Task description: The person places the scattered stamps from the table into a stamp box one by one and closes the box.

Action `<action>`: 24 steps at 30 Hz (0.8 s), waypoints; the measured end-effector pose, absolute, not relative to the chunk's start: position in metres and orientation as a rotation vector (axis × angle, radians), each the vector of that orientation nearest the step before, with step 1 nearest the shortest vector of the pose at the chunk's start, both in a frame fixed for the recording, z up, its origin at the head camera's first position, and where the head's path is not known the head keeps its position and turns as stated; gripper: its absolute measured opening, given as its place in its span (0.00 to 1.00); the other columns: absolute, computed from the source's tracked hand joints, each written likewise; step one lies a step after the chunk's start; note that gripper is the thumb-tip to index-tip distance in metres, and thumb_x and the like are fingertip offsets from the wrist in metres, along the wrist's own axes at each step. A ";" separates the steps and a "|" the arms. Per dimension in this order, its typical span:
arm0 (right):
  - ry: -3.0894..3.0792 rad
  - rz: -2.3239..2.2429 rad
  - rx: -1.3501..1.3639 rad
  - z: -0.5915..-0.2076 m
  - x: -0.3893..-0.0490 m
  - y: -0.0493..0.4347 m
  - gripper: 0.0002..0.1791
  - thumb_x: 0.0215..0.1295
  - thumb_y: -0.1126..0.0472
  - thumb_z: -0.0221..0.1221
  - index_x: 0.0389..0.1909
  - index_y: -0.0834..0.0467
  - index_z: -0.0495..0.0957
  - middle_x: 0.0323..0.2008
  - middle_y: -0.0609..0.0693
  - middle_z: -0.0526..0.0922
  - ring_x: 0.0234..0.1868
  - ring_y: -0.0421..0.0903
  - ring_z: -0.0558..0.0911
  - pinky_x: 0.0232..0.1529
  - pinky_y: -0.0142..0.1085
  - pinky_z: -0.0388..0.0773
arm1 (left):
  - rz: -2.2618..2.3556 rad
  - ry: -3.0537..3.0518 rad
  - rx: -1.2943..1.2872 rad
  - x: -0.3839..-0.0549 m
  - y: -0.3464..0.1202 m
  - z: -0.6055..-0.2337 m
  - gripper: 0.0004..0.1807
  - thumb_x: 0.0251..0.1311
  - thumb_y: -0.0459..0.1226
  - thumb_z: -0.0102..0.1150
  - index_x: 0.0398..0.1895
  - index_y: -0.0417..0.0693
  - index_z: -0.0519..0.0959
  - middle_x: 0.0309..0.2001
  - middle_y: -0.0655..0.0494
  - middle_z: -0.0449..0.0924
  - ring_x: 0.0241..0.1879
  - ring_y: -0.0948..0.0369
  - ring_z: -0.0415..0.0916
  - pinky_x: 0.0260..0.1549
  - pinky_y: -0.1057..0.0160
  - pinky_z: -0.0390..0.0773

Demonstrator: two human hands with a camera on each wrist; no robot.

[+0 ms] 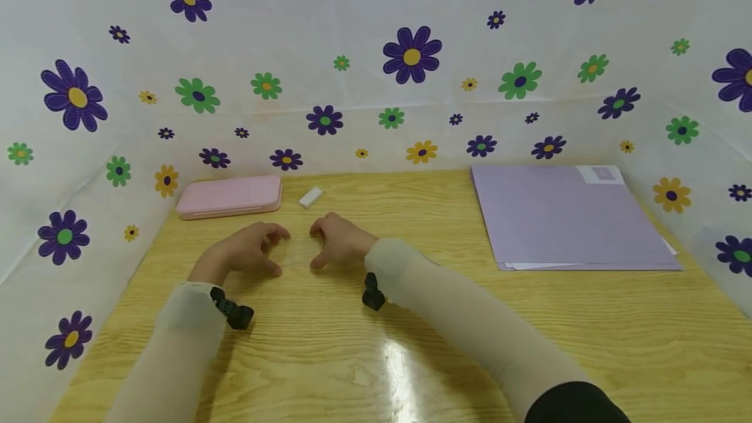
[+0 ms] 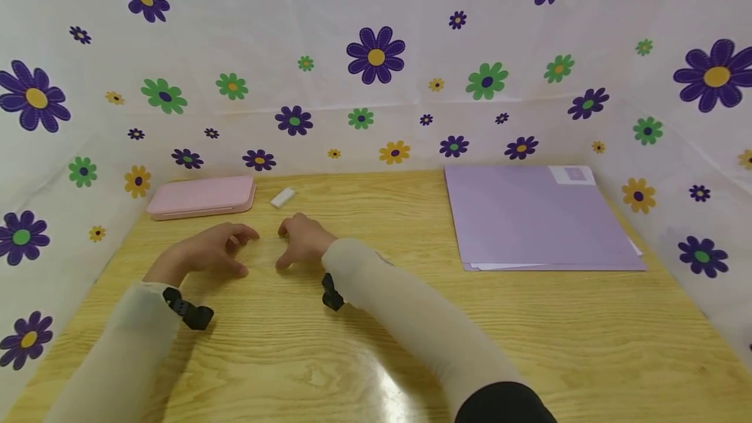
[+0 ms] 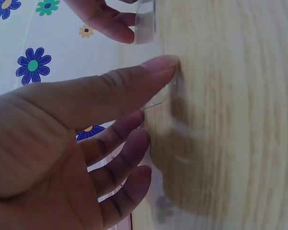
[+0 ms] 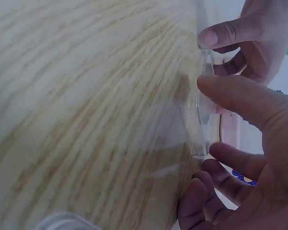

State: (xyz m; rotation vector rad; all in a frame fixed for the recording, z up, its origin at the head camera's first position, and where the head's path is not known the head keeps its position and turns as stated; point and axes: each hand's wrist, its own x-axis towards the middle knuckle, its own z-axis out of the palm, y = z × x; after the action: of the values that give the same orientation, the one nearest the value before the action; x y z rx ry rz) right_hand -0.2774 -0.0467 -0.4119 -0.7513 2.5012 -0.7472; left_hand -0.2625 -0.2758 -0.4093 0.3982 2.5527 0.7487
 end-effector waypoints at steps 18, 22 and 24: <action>2.518 -0.655 -0.785 -0.412 -0.279 -0.055 0.32 0.53 0.57 0.72 0.59 0.61 0.75 0.53 0.50 0.75 0.51 0.43 0.74 0.54 0.31 0.72 | 0.765 2.564 0.334 -0.252 -0.271 -0.403 0.34 0.51 0.37 0.75 0.61 0.40 0.72 0.55 0.42 0.73 0.54 0.47 0.69 0.59 0.44 0.67; 2.521 -0.658 -0.855 -0.407 -0.278 -0.053 0.33 0.52 0.57 0.73 0.59 0.62 0.75 0.53 0.51 0.74 0.51 0.43 0.74 0.54 0.31 0.71 | 0.781 2.581 0.348 -0.247 -0.272 -0.398 0.35 0.49 0.39 0.77 0.60 0.39 0.72 0.54 0.44 0.74 0.53 0.48 0.70 0.56 0.45 0.69; 2.522 -0.665 -0.875 -0.404 -0.276 -0.050 0.33 0.52 0.57 0.73 0.59 0.62 0.75 0.53 0.52 0.74 0.52 0.44 0.73 0.55 0.32 0.71 | 0.798 2.592 0.362 -0.244 -0.273 -0.395 0.36 0.49 0.40 0.77 0.60 0.39 0.72 0.54 0.44 0.74 0.53 0.48 0.70 0.55 0.46 0.71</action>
State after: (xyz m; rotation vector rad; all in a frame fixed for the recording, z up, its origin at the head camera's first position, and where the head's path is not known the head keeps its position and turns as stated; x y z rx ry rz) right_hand -0.2763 -0.0502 -0.4038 -0.8747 2.5221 -0.6655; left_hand -0.2436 -0.2728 -0.3952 0.3615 2.5924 0.7984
